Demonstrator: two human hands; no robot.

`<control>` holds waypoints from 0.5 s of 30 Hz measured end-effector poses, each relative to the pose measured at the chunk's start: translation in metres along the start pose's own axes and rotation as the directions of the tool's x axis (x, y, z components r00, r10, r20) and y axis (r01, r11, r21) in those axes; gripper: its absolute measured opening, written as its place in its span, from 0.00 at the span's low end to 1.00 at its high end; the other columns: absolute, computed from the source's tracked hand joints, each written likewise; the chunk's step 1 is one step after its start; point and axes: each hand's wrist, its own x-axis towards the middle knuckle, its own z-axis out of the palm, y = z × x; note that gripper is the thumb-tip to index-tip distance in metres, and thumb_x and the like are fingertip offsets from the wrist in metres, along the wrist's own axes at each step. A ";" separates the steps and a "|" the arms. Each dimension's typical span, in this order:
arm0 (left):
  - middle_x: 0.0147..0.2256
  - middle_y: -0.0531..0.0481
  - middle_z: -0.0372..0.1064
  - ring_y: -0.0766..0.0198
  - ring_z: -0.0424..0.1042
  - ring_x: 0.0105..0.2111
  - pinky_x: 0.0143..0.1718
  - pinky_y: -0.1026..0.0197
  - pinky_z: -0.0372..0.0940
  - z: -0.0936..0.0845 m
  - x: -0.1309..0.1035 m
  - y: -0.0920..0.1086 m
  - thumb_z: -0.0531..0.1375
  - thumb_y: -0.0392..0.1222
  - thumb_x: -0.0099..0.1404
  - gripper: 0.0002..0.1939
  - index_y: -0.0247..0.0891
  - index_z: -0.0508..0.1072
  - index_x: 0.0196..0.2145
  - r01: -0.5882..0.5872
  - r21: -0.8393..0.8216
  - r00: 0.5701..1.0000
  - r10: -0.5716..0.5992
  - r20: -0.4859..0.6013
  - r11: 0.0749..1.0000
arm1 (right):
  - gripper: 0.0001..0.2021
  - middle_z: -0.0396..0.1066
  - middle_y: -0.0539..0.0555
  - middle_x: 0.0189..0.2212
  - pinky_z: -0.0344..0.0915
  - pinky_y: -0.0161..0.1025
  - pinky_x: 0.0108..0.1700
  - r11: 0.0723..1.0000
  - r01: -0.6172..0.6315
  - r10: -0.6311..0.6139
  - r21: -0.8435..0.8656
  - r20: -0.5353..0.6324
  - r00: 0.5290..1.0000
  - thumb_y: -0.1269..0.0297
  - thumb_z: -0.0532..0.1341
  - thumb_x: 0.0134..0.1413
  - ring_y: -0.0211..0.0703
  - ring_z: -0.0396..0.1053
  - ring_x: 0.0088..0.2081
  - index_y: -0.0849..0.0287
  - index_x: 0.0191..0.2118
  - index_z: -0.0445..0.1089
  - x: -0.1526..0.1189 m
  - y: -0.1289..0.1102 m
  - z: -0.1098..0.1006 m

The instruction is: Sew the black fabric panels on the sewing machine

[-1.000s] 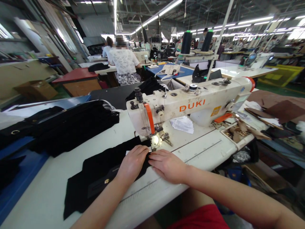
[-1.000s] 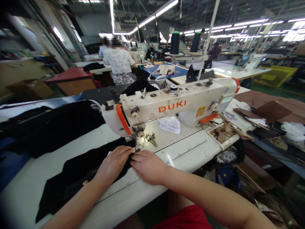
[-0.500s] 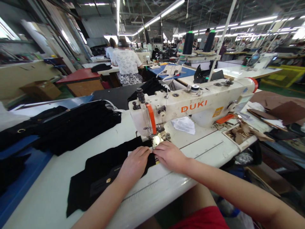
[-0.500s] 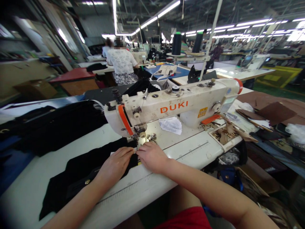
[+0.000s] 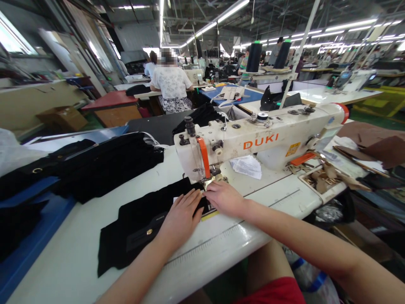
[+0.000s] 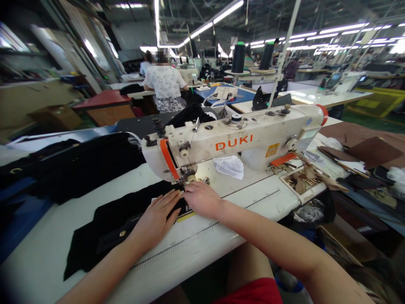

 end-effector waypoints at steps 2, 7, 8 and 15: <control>0.58 0.39 0.65 0.52 0.62 0.60 0.59 0.44 0.59 0.001 0.008 -0.002 0.48 0.44 0.70 0.23 0.33 0.67 0.58 0.013 0.008 1.000 -0.013 -0.005 1.000 | 0.09 0.71 0.57 0.35 0.62 0.41 0.43 1.000 -0.016 0.016 -0.014 0.004 1.000 0.71 0.55 0.63 0.45 0.66 0.38 0.64 0.38 0.73 0.004 0.003 0.001; 0.58 0.38 0.65 0.52 0.62 0.60 0.59 0.44 0.59 0.003 0.011 -0.001 0.47 0.44 0.70 0.23 0.32 0.67 0.57 0.014 -0.012 1.000 -0.014 -0.009 1.000 | 0.09 0.71 0.58 0.35 0.61 0.41 0.43 1.000 -0.013 0.012 -0.027 -0.021 1.000 0.72 0.55 0.63 0.45 0.65 0.38 0.65 0.38 0.73 0.002 0.006 0.003; 0.58 0.38 0.65 0.52 0.61 0.60 0.59 0.44 0.59 0.003 0.010 0.000 0.47 0.44 0.70 0.23 0.33 0.67 0.57 0.007 -0.016 1.000 -0.008 -0.012 1.000 | 0.09 0.71 0.58 0.34 0.61 0.41 0.43 1.000 -0.011 0.011 -0.027 -0.030 1.000 0.72 0.55 0.63 0.45 0.65 0.38 0.64 0.37 0.73 0.001 0.005 0.003; 0.58 0.38 0.65 0.52 0.60 0.61 0.60 0.43 0.58 0.004 0.005 0.004 0.47 0.44 0.70 0.23 0.33 0.67 0.58 0.010 -0.048 1.000 -0.010 0.000 0.999 | 0.09 0.71 0.57 0.33 0.60 0.41 0.43 1.000 -0.026 0.026 0.004 -0.060 0.998 0.71 0.56 0.62 0.46 0.63 0.38 0.64 0.35 0.74 -0.006 0.003 0.002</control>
